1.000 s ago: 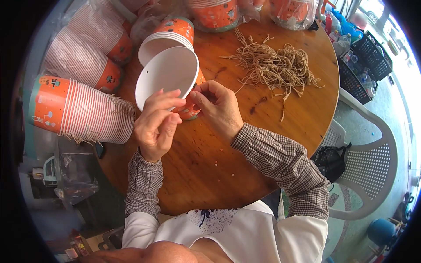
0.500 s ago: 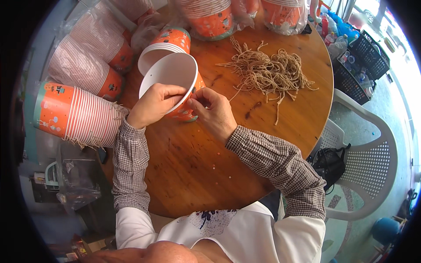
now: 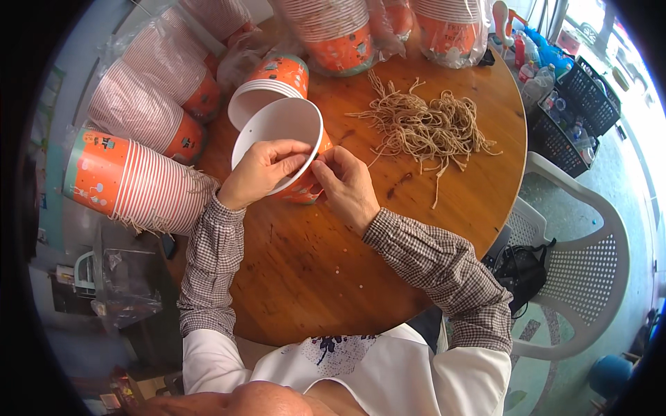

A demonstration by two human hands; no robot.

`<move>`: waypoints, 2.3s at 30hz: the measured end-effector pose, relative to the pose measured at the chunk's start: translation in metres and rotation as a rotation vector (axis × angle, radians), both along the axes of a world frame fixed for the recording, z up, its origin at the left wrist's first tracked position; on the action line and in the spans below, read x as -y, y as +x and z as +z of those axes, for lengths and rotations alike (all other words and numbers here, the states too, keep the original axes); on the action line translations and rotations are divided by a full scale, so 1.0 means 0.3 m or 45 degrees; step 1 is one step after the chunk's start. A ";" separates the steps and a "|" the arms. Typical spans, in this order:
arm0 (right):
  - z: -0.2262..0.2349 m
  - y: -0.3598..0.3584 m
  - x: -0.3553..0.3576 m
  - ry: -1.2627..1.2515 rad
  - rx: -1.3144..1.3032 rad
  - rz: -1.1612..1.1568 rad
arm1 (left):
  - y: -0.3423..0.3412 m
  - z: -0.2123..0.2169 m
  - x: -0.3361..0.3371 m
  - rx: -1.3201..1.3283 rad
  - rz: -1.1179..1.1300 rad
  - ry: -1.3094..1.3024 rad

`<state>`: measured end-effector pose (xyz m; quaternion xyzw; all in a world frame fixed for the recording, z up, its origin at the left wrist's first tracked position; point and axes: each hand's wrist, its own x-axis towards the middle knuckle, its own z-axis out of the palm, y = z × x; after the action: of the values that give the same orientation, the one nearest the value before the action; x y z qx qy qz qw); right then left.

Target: The recorder is attaching thin rope handles to paper buckets.

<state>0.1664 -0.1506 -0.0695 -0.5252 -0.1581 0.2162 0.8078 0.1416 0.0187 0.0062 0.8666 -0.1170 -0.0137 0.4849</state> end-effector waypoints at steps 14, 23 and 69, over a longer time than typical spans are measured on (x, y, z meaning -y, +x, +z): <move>0.050 0.067 0.085 -0.385 0.446 0.156 | -0.030 0.013 0.021 0.122 0.243 0.333; 0.126 0.153 0.096 -0.336 1.249 -0.378 | -0.131 0.002 0.005 0.428 0.139 0.372; -0.007 0.372 0.164 -0.646 1.565 -0.767 | -0.339 -0.057 -0.114 0.544 0.747 0.124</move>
<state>0.2780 -0.1996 -0.0715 -0.7435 -0.3767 -0.3191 0.4510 0.0398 0.0529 -0.0110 0.8686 0.0387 0.3020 0.3909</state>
